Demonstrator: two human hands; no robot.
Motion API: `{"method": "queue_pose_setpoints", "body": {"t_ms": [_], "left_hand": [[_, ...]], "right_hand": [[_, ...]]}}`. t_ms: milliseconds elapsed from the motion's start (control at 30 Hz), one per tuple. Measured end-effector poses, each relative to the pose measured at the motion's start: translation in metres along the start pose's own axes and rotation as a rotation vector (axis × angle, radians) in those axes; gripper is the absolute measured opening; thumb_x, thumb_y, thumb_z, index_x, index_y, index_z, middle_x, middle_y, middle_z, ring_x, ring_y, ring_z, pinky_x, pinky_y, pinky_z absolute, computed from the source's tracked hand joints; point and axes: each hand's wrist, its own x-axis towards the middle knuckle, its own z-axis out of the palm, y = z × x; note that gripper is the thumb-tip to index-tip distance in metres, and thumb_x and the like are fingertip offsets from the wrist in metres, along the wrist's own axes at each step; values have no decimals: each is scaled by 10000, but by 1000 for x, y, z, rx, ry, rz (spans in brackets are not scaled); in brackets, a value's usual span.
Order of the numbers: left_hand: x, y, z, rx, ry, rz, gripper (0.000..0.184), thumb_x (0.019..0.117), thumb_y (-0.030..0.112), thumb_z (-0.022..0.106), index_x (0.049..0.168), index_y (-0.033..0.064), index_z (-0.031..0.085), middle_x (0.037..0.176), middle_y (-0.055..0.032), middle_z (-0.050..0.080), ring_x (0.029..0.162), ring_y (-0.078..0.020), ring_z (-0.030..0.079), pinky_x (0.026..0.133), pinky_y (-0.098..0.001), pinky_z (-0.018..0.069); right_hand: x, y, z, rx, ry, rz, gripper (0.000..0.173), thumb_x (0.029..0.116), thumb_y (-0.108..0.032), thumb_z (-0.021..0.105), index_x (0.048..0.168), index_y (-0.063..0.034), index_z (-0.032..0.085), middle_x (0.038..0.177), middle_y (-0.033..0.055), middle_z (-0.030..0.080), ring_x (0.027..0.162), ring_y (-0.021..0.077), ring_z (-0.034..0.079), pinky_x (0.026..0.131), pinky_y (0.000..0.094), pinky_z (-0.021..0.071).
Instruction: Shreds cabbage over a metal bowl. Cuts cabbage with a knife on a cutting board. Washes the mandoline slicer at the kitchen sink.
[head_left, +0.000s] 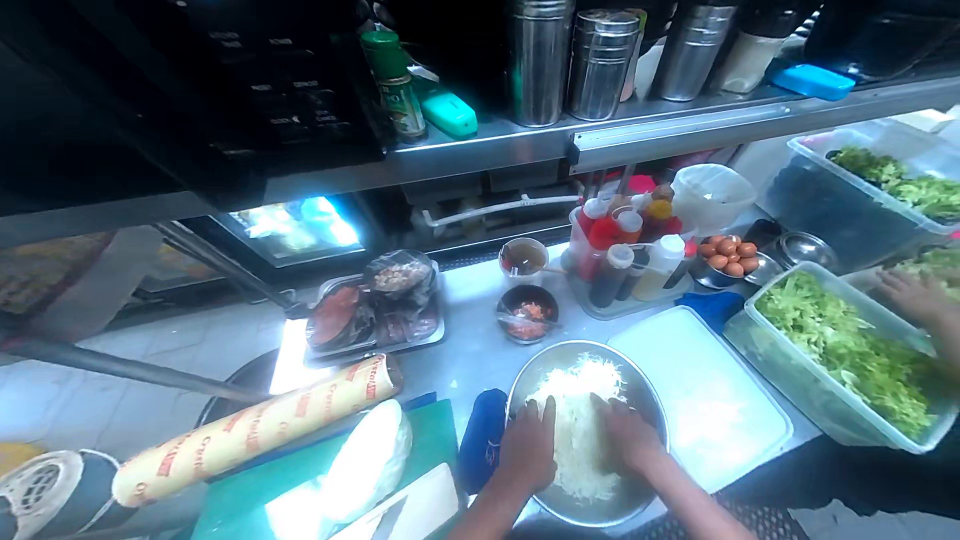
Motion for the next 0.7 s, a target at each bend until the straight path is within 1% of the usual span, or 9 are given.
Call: {"method": "queue_pose_setpoints", "body": {"t_ms": [67,133,200,300,367,433,533,600,700], "left_hand": [[17,7,14,54,-43,-17,1416,532,327,955,1657,247,98,1492,-271,454,1314,-501,495,986,-655,484],[32,7,23,-32,-85,-12,1486,519,327,958,1660,234,10,1411,-273,515,1254,-477,548,968,-635,512],[42,-5,28,-240,-107,-2,1476,542,293,937,1654,183,-27,1406,-254,532,1230,-424,593,985,-603,529],[42,-24,19,-644,-119,34,1356,594,183,949,1627,154,72,1464,-213,522,1271,-334,605,1039,-536,531],[29,-24,6,-828,-90,67,1257,601,106,947,1610,156,198,1494,-171,507,1308,-282,582,1058,-498,532],[14,-21,-11,-935,-48,139,1207,601,56,941,1589,166,256,1485,-101,529,1311,-202,582,1065,-437,544],[1,-25,-29,-1026,-8,251,951,694,-36,840,1512,176,404,1451,-35,557,1274,-153,595,1039,-398,564],[5,-36,-26,-964,-7,235,782,778,-14,781,1474,175,478,1438,-33,572,1265,-161,602,1028,-413,567],[11,-50,-21,-803,44,140,690,808,28,694,1448,239,549,1489,5,545,1354,-158,534,1088,-451,510]], "right_hand": [[10,-10,19,-19,45,-36,1236,612,-310,910,1636,-344,217,1590,253,353,1318,561,469,847,714,540],[24,-10,34,102,108,-111,1092,630,-300,874,1584,-305,342,1486,212,477,1231,473,568,870,653,559],[33,-3,35,340,123,-190,957,653,-284,872,1512,-275,449,1364,117,612,1189,325,639,964,578,556],[27,7,19,645,80,-240,870,683,-209,883,1465,-248,503,1360,62,633,1216,221,637,1031,513,546],[9,6,-2,757,76,-251,890,675,-180,900,1469,-260,504,1392,19,614,1250,163,613,1055,459,544],[-11,7,-25,801,88,-278,924,663,-170,897,1483,-296,490,1415,-18,599,1269,128,598,1058,441,547],[-23,24,-37,956,97,-307,803,669,-119,859,1411,-250,580,1357,-9,640,1213,138,634,993,440,589],[-14,40,-32,978,86,-248,684,678,-107,827,1324,-209,626,1287,18,668,1152,164,658,928,451,603],[0,53,-30,986,152,-195,611,685,-80,809,1257,-192,623,1255,25,666,1112,180,665,879,459,613]]}}
